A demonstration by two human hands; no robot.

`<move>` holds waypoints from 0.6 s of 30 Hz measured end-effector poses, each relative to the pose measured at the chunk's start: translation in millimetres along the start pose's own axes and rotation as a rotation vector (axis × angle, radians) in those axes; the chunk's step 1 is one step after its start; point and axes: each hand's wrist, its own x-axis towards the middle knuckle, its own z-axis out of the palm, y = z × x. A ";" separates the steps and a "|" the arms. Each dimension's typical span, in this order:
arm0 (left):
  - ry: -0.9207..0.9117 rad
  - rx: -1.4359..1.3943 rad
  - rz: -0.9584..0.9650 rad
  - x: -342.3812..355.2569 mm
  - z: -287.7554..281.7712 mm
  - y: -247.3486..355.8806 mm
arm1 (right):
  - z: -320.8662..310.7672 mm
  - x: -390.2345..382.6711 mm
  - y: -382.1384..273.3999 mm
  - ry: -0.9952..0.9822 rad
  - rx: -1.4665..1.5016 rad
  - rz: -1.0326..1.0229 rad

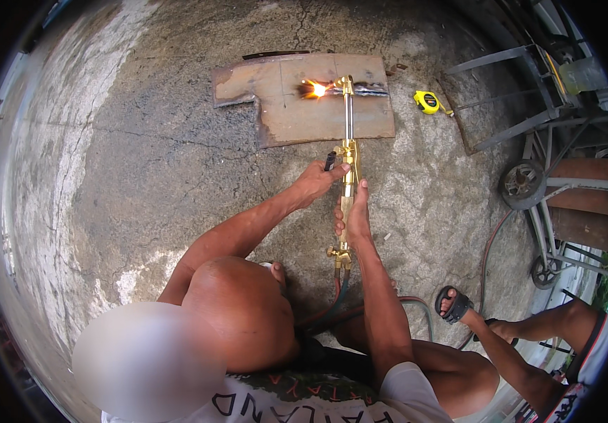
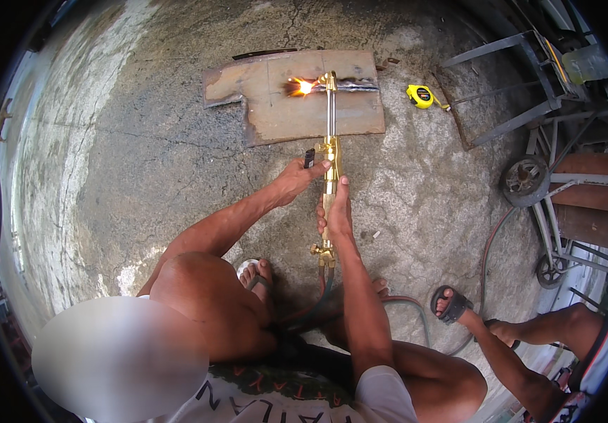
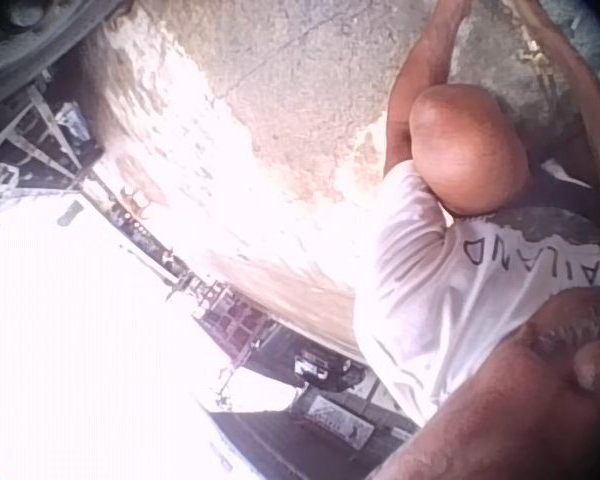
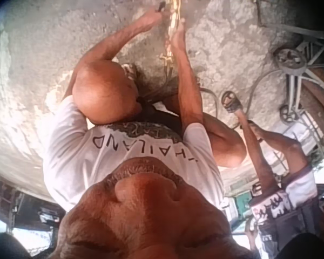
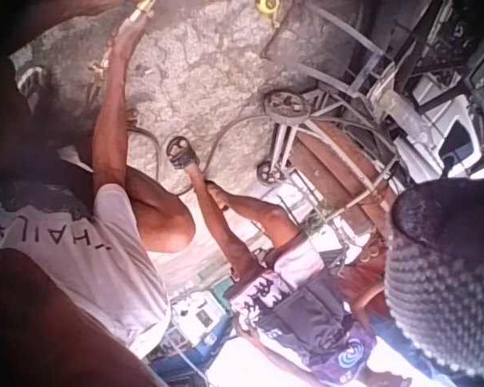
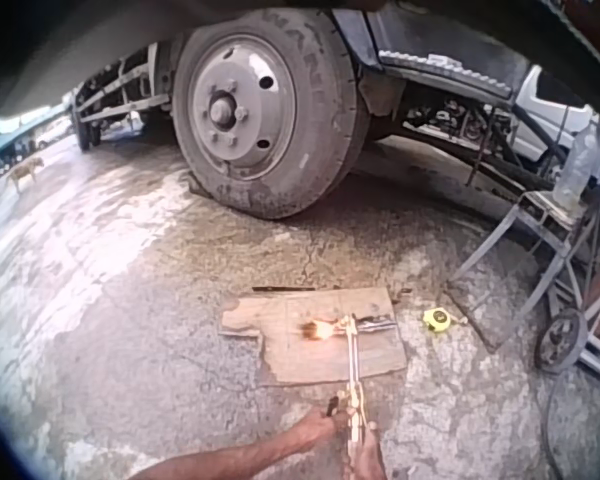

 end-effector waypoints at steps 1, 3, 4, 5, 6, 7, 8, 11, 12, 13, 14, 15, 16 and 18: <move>-0.003 -0.006 0.002 0.5 -0.4 -0.5 | 0.2 0.5 0.2 -0.003 0.001 -0.001; -0.013 -0.018 0.007 0.4 0.1 0.4 | 0.4 1.4 1.8 -0.008 -0.006 -0.009; -0.023 -0.028 0.017 -0.5 0.9 1.4 | -0.2 1.7 2.5 -0.010 -0.009 -0.013; -0.033 -0.038 0.027 -1.7 1.5 2.4 | -1.0 2.1 2.9 -0.003 -0.011 -0.010; -0.043 -0.048 0.037 -3.1 1.8 3.9 | -1.1 2.0 2.7 0.002 -0.013 -0.008; -0.040 -0.041 0.028 -4.2 2.2 5.7 | -1.4 2.0 2.6 0.007 -0.015 -0.005; -0.038 -0.033 0.019 -5.1 2.7 7.4 | -2.0 2.3 2.7 0.011 -0.011 -0.006; -0.036 -0.036 0.018 -5.8 2.7 8.1 | -2.8 2.6 2.9 0.014 -0.001 -0.010; -0.035 -0.041 0.023 -5.2 2.0 7.1 | -2.4 2.4 2.8 0.010 0.002 -0.012; -0.043 -0.049 0.028 -4.5 1.3 6.2 | -1.8 2.1 2.7 0.006 0.004 -0.014; -0.052 -0.058 0.034 -3.9 0.5 5.2 | -1.3 1.7 2.6 0.008 0.000 -0.019; -0.061 -0.066 0.038 -4.0 0.3 5.4 | -0.5 0.7 1.9 0.011 -0.004 -0.025; -0.061 -0.071 0.032 -4.1 0.1 5.6 | 0.1 0.2 1.5 0.013 -0.008 -0.030; -0.064 -0.082 0.018 -5.6 0.8 7.5 | -0.6 1.2 2.1 0.018 -0.002 -0.017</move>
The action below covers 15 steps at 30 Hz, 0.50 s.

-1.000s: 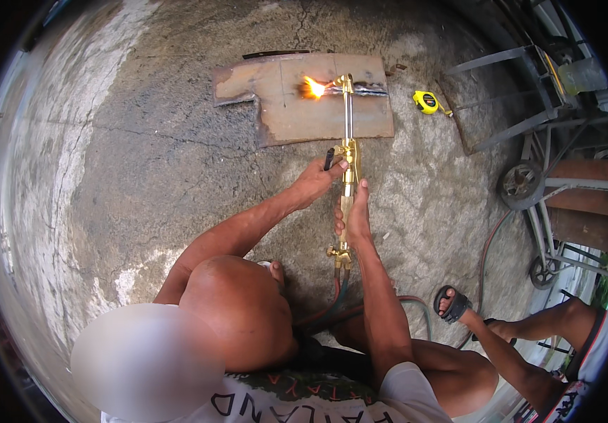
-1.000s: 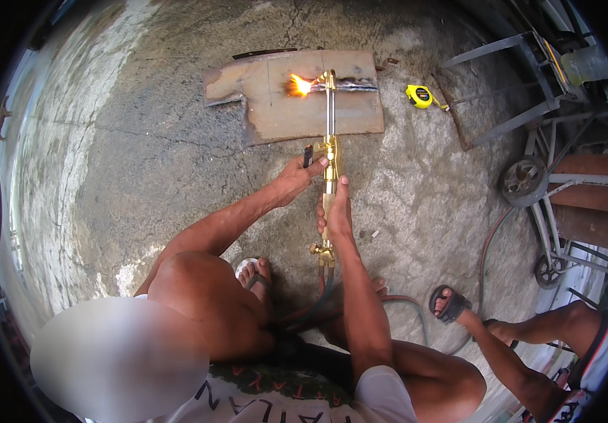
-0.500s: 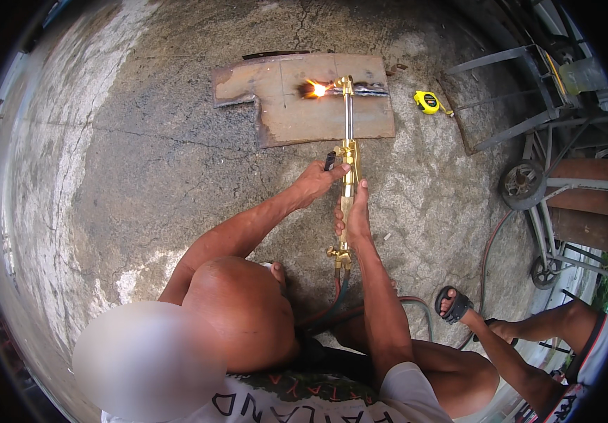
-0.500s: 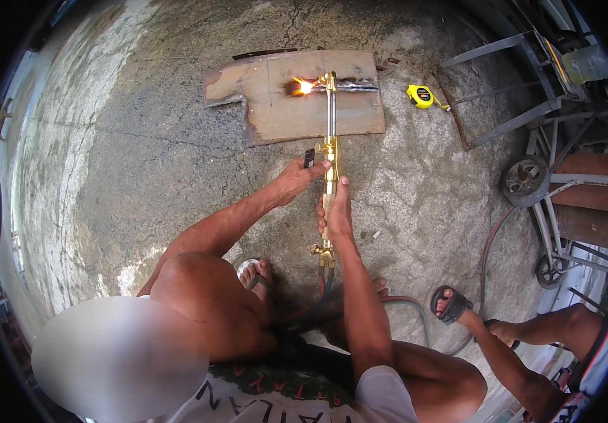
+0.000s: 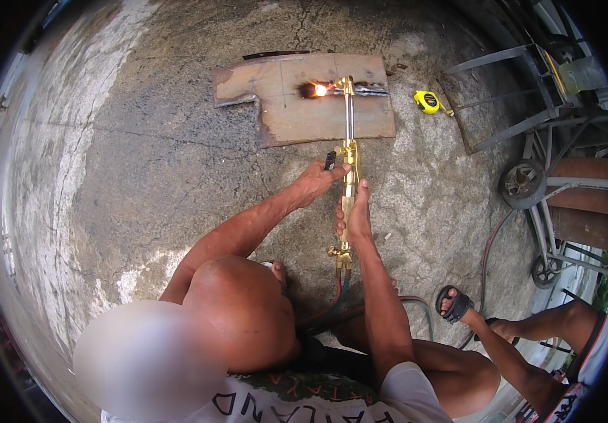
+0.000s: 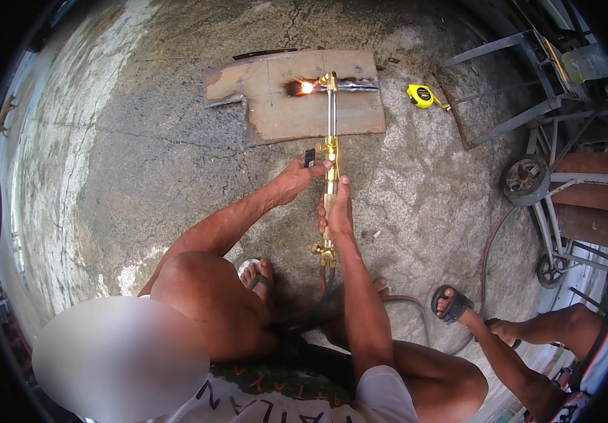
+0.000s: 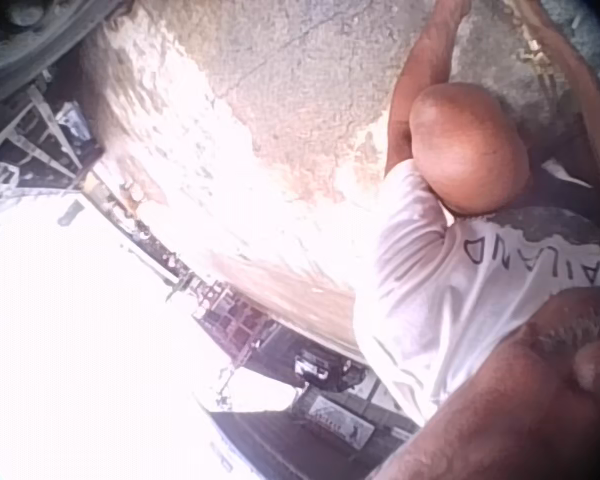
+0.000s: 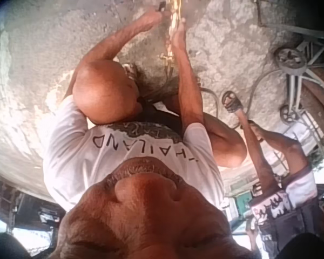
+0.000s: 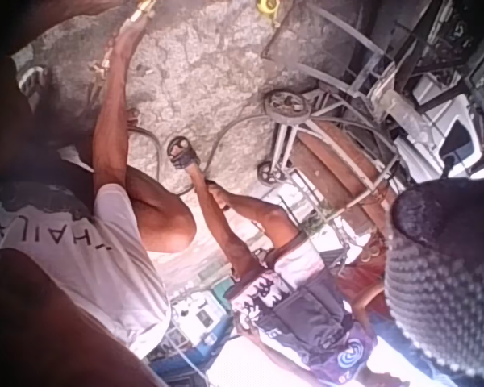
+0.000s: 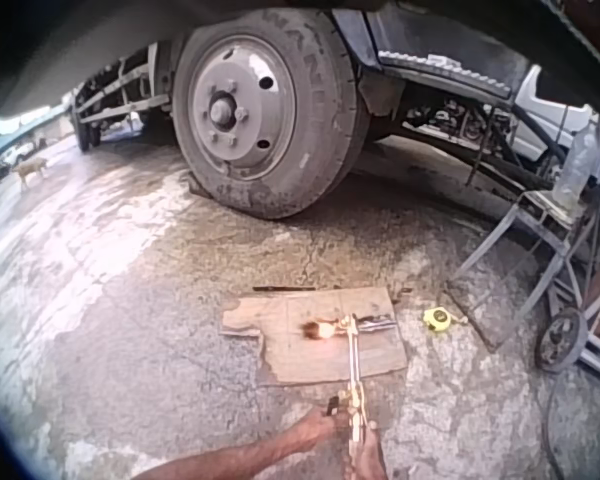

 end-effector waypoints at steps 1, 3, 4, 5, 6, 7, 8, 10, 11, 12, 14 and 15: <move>0.004 -0.007 -0.004 -1.4 1.2 1.5 | -0.6 0.6 0.4 0.003 0.004 0.007; 0.011 -0.022 -0.010 -3.5 3.0 3.6 | -1.1 1.0 0.3 0.004 0.001 0.014; 0.009 -0.019 -0.014 -3.8 3.2 4.5 | -1.2 0.8 -0.1 0.004 0.000 0.016; 0.007 -0.016 -0.018 -3.9 3.3 5.6 | -1.8 1.2 0.1 0.000 -0.001 0.014; 0.005 -0.015 -0.022 -2.7 2.3 4.3 | -1.7 2.1 0.8 -0.005 -0.003 0.013; 0.000 -0.022 -0.019 -1.5 1.6 2.9 | -1.8 2.8 1.4 -0.009 -0.005 0.012; -0.006 -0.029 -0.016 -0.3 1.2 1.6 | -2.4 3.2 1.8 -0.009 -0.004 0.017; 0.013 -0.032 0.014 0.4 1.9 -0.4 | -2.1 2.8 1.1 -0.009 -0.003 0.027; 0.037 -0.027 0.042 0.4 4.1 -2.1 | -2.4 3.0 1.2 -0.007 -0.002 0.027; 0.064 -0.022 0.070 0.9 4.1 -4.0 | -1.7 3.3 1.1 -0.008 -0.002 0.027; 0.067 -0.012 0.062 5.4 0.4 -9.1 | 0.0 3.6 0.8 -0.010 0.000 0.027; 0.066 -0.007 0.057 6.9 0.0 -10.0 | -0.1 3.7 0.9 -0.008 0.003 0.029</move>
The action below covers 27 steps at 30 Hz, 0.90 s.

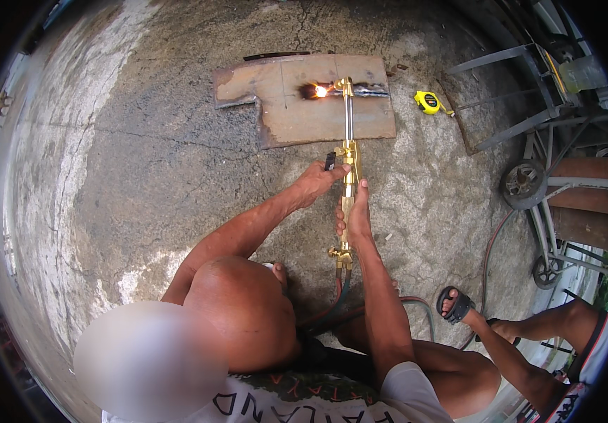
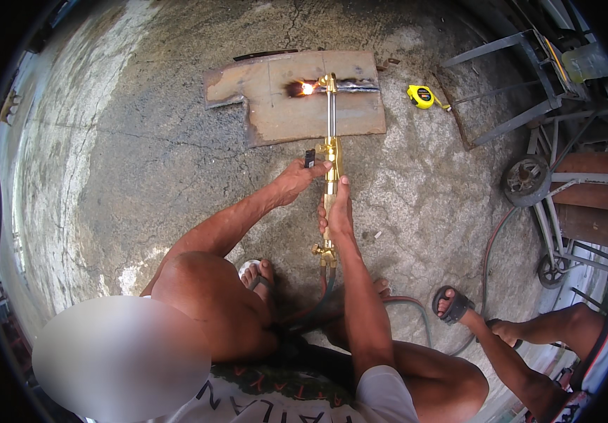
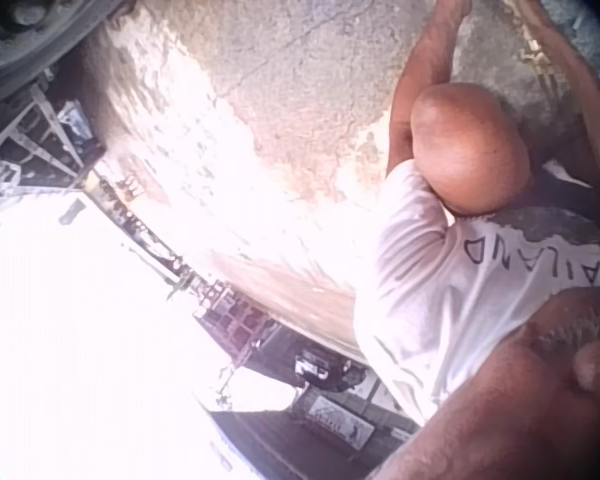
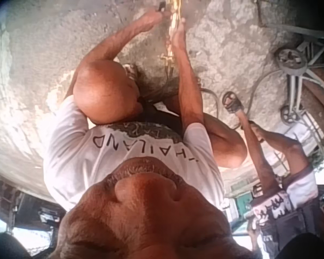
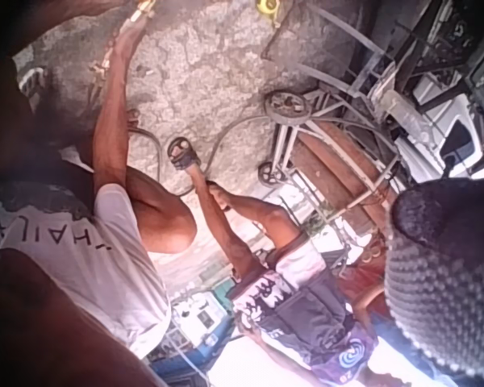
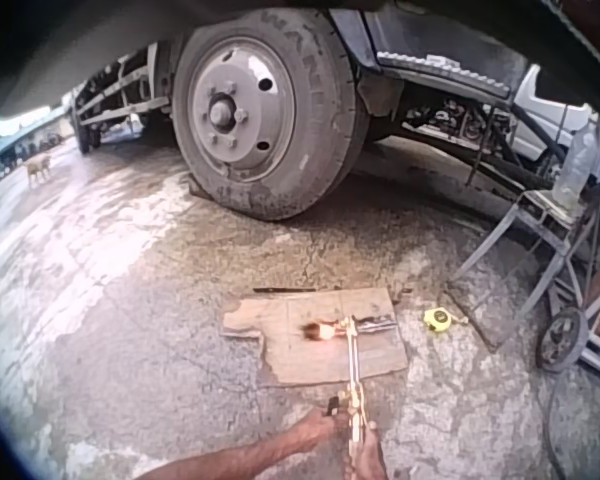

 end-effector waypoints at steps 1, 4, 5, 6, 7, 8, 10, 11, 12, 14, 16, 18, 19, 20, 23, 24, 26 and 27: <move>-0.002 0.000 -0.003 1.0 -0.6 -1.1 | 0.1 0.0 0.0 0.001 0.002 0.002; -0.007 -0.003 -0.010 0.8 -0.1 0.0 | 0.2 -1.0 0.1 0.011 0.001 -0.005; -0.005 -0.006 -0.011 0.0 0.7 0.9 | -0.3 -0.6 0.4 0.011 0.003 -0.003; -0.002 -0.008 -0.011 -0.6 1.2 1.4 | -0.4 -0.4 0.3 0.010 0.004 0.000; 0.003 -0.009 -0.008 -1.2 1.6 1.8 | -0.4 -0.2 0.3 0.010 0.005 0.002; 0.008 -0.009 -0.006 -1.6 2.0 2.3 | -0.2 0.0 0.4 0.015 0.003 0.001; 0.007 -0.010 -0.003 -2.7 1.4 3.4 | 1.5 -1.0 -0.8 0.026 -0.001 -0.002; 0.002 -0.010 -0.004 -3.4 0.5 4.0 | 2.2 -1.7 -1.3 0.028 -0.003 -0.003; -0.005 -0.010 -0.004 -4.3 0.8 5.7 | 2.2 -2.6 -1.8 0.032 -0.005 -0.005; -0.003 -0.016 0.001 -6.4 3.4 8.5 | 1.4 -3.1 -2.2 0.041 -0.010 -0.010; 0.004 -0.009 -0.004 -5.8 1.3 6.9 | 2.9 -2.7 -2.3 0.042 -0.018 -0.016; 0.005 0.009 -0.020 -4.4 0.1 7.5 | 2.9 -1.4 -2.1 0.047 -0.015 -0.005; 0.006 0.002 -0.019 -5.0 0.8 8.1 | 2.3 -1.0 -1.9 0.051 -0.014 0.000; 0.007 -0.004 -0.019 -5.7 1.6 8.5 | 1.6 -0.9 -1.5 0.051 -0.015 -0.002; -0.004 -0.022 0.001 -7.8 3.8 9.9 | 0.4 -0.8 -0.8 0.054 -0.022 -0.008; -0.008 -0.028 0.010 -7.8 3.4 9.5 | 0.8 -0.8 -1.1 0.054 -0.026 -0.008; -0.012 -0.022 0.001 -7.3 2.3 9.1 | 1.3 -1.0 -1.2 0.059 -0.040 -0.013; -0.014 -0.019 -0.003 -6.8 1.6 8.5 | 1.8 -1.3 -1.2 0.064 -0.049 -0.019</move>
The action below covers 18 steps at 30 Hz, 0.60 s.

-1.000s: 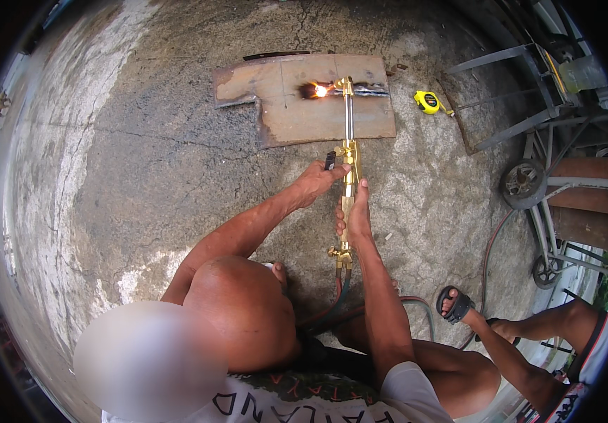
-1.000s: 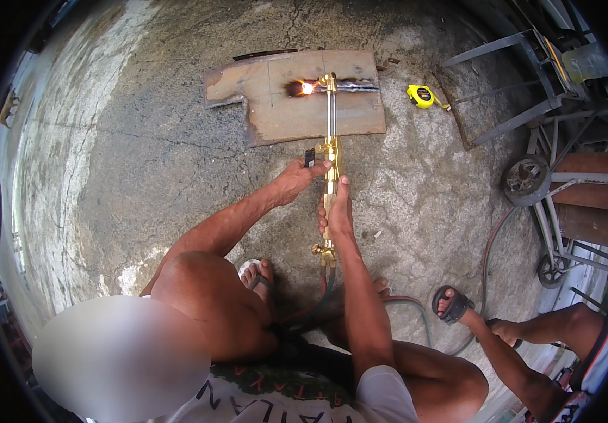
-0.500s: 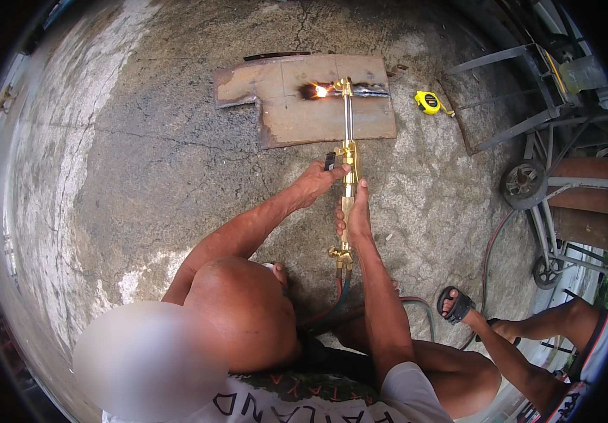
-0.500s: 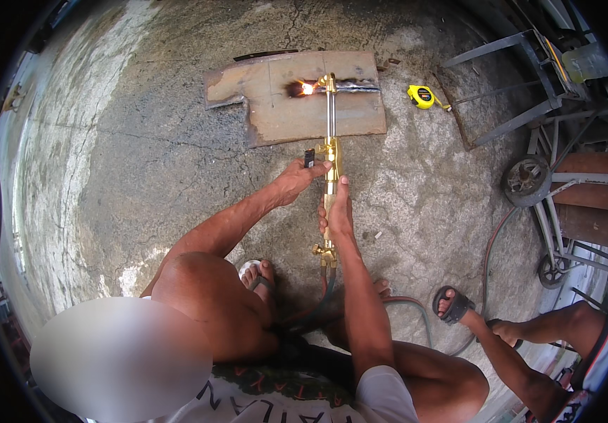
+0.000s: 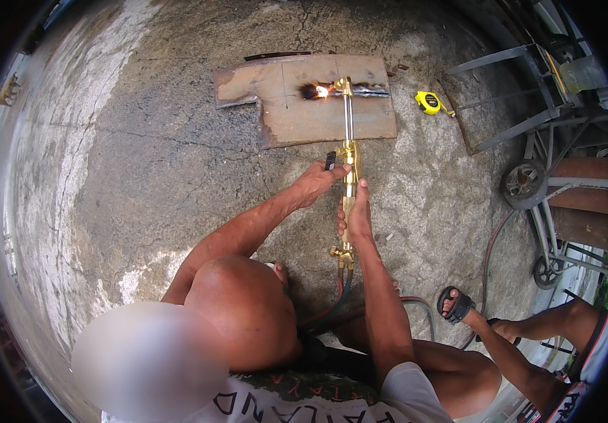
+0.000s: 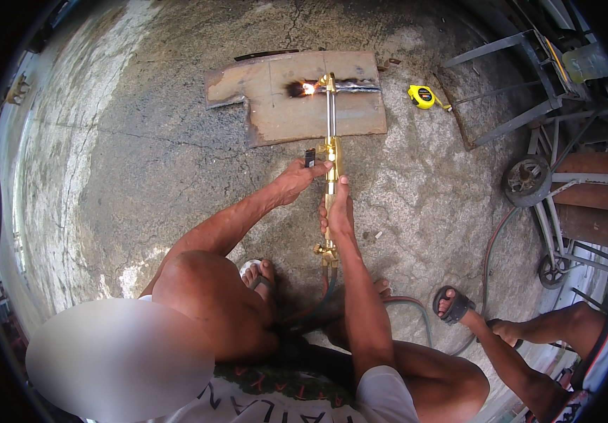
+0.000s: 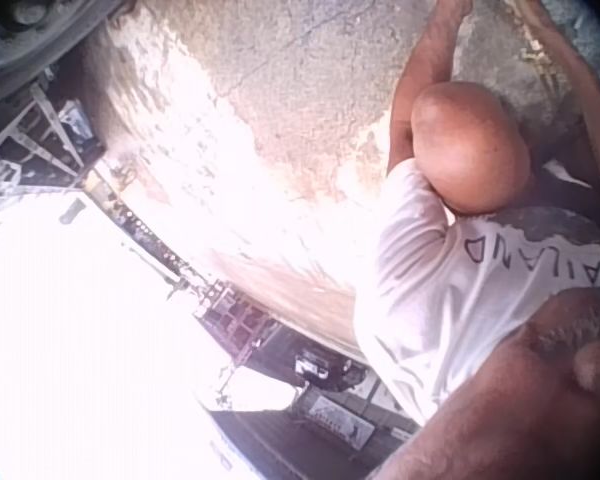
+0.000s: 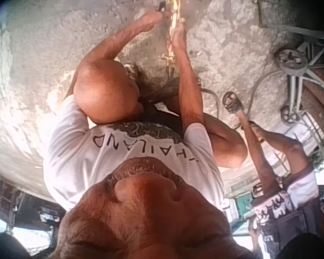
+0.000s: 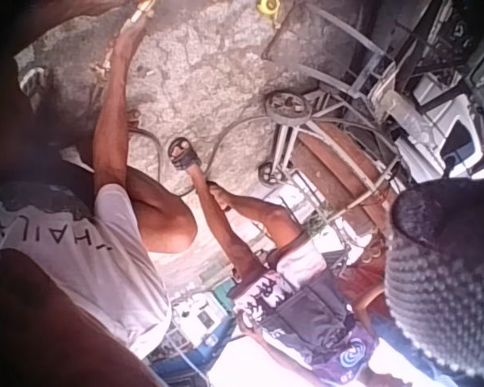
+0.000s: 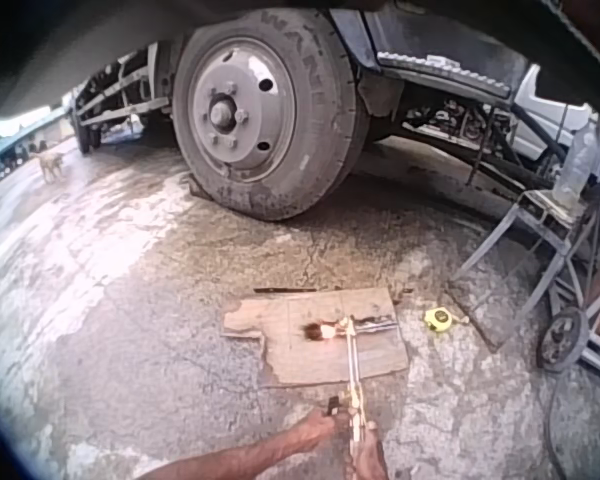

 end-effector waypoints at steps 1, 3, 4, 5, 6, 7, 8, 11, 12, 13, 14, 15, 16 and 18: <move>0.000 -0.005 -0.006 0.3 -0.9 -0.6 | 0.5 -0.3 -0.1 0.004 -0.009 -0.006; -0.003 -0.015 -0.018 -0.2 -1.0 0.3 | 1.0 -1.4 -0.6 0.024 -0.030 -0.006; -0.003 -0.015 -0.018 -1.3 0.1 1.5 | 0.9 -2.0 -1.0 0.034 -0.040 -0.006; -0.002 -0.015 -0.018 -2.7 1.4 2.5 | 0.6 -2.6 -1.4 0.036 -0.043 -0.008; 0.001 -0.015 -0.017 -3.7 1.4 3.0 | 1.1 -3.4 -2.0 0.037 -0.047 -0.010; -0.002 -0.016 -0.022 -3.2 0.8 2.6 | 1.5 -3.8 -2.3 0.037 -0.051 -0.012; -0.005 -0.017 -0.028 -2.9 0.1 3.0 | 1.6 -3.8 -2.5 0.036 -0.053 -0.012; -0.006 -0.021 -0.029 -4.1 0.9 4.6 | 0.8 -3.9 -3.2 0.037 -0.056 -0.009; -0.003 -0.023 -0.026 -4.2 0.5 4.3 | 1.1 -4.3 -3.7 0.037 -0.058 -0.006; -0.010 -0.031 -0.024 -3.7 -0.1 3.6 | 1.3 -4.4 -3.9 0.036 -0.059 -0.004; -0.017 -0.038 -0.022 -3.3 -0.6 3.2 | 1.6 -4.3 -3.8 0.034 -0.062 -0.008; -0.025 -0.046 -0.020 -3.3 -0.6 3.0 | 1.3 -4.2 -3.4 0.032 -0.065 -0.011; -0.022 -0.043 -0.026 -3.4 -0.7 2.8 | 1.2 -4.1 -3.1 0.031 -0.067 -0.015; -0.017 -0.037 -0.038 -3.7 -0.4 3.3 | 1.2 -4.2 -3.0 0.032 -0.065 -0.015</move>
